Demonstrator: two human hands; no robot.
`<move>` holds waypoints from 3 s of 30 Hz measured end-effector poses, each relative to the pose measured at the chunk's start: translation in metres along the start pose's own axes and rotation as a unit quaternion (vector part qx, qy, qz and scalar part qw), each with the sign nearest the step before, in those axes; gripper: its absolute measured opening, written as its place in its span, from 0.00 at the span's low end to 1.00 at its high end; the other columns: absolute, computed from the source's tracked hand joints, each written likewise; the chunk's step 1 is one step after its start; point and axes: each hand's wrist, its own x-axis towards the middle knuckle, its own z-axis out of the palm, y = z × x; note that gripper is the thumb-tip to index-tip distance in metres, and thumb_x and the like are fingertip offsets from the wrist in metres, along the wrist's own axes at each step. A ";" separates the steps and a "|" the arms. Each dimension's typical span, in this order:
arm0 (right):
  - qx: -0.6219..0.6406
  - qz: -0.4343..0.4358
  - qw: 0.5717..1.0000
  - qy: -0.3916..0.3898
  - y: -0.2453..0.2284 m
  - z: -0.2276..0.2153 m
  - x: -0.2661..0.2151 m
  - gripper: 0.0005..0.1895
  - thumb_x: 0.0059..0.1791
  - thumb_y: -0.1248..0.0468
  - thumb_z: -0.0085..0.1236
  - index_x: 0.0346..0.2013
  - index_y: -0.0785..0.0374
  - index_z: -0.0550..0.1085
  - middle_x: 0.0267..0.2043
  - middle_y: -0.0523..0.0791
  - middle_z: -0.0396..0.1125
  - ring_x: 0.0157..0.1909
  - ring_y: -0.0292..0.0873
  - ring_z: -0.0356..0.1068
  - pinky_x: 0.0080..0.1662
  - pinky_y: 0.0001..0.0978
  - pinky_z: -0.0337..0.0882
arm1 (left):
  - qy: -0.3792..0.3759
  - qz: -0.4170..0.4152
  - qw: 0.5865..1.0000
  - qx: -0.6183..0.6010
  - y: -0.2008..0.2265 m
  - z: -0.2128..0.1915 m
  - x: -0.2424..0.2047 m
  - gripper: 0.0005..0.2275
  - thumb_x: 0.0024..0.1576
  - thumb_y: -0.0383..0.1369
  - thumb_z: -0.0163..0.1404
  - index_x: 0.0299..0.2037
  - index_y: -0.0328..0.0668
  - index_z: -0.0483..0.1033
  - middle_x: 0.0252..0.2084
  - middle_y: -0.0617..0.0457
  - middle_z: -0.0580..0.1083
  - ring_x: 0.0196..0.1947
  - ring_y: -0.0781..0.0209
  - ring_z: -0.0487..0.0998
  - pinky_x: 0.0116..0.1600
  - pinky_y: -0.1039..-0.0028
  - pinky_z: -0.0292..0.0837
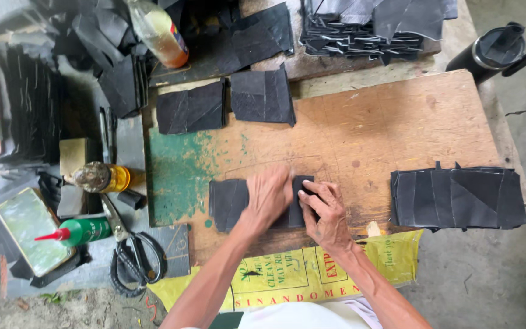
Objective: The person aligns and folds black fabric pieces on a wooden workbench, pressing edges together by hand. They repeatedly pick up, align, and fold the pieces, stacking them as they complete each unit.
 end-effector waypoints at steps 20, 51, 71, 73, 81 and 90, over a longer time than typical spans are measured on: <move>0.061 0.008 0.998 -0.029 0.023 -0.024 0.006 0.09 0.43 0.79 0.59 0.37 0.71 0.78 0.51 0.52 0.73 0.53 0.54 0.72 0.54 0.40 0.72 | 0.016 -0.046 0.999 -0.012 0.030 0.022 -0.021 0.10 0.56 0.33 0.53 0.23 0.42 0.72 0.24 0.44 0.73 0.24 0.42 0.74 0.31 0.54 0.67; 0.068 0.020 0.997 -0.028 0.022 -0.019 -0.002 0.09 0.42 0.79 0.60 0.36 0.71 0.77 0.50 0.52 0.73 0.52 0.53 0.72 0.52 0.39 0.74 | 0.080 -0.002 0.996 -0.032 0.030 0.018 -0.034 0.08 0.57 0.29 0.53 0.26 0.42 0.69 0.24 0.48 0.70 0.24 0.48 0.70 0.33 0.59 0.61; -0.220 -0.248 0.924 -0.189 -0.099 -0.038 -0.018 0.36 0.32 0.66 0.50 0.55 0.78 0.69 0.55 0.59 0.67 0.59 0.60 0.66 0.60 0.44 0.68 | -0.048 -0.290 0.941 -0.171 -0.013 -0.080 -0.130 0.08 0.57 0.30 0.58 0.28 0.35 0.79 0.20 0.45 0.73 0.20 0.49 0.73 0.27 0.60 0.66; 0.151 -0.196 0.812 -0.529 -0.120 -0.044 -0.039 0.12 0.54 0.61 0.56 0.33 0.68 0.71 0.39 0.53 0.68 0.55 0.55 0.71 0.63 0.49 0.68 | -0.010 -0.265 0.954 -0.140 -0.015 -0.085 -0.116 0.09 0.56 0.32 0.58 0.27 0.35 0.79 0.21 0.46 0.74 0.20 0.51 0.74 0.27 0.61 0.65; 0.040 -0.078 0.994 -0.071 -0.024 0.018 -0.006 0.09 0.44 0.75 0.62 0.40 0.68 0.78 0.48 0.51 0.72 0.55 0.55 0.69 0.54 0.42 0.71 | -0.009 -0.029 0.998 -0.048 -0.007 -0.071 -0.074 0.10 0.57 0.30 0.55 0.25 0.38 0.72 0.25 0.45 0.72 0.25 0.43 0.74 0.31 0.58 0.67; 0.068 -0.061 0.993 -0.074 -0.026 0.023 0.004 0.07 0.42 0.76 0.64 0.33 0.68 0.76 0.51 0.49 0.72 0.58 0.53 0.69 0.57 0.41 0.71 | -0.072 0.039 0.996 -0.041 -0.029 -0.056 -0.075 0.10 0.55 0.30 0.55 0.23 0.40 0.68 0.24 0.47 0.71 0.26 0.45 0.73 0.34 0.57 0.65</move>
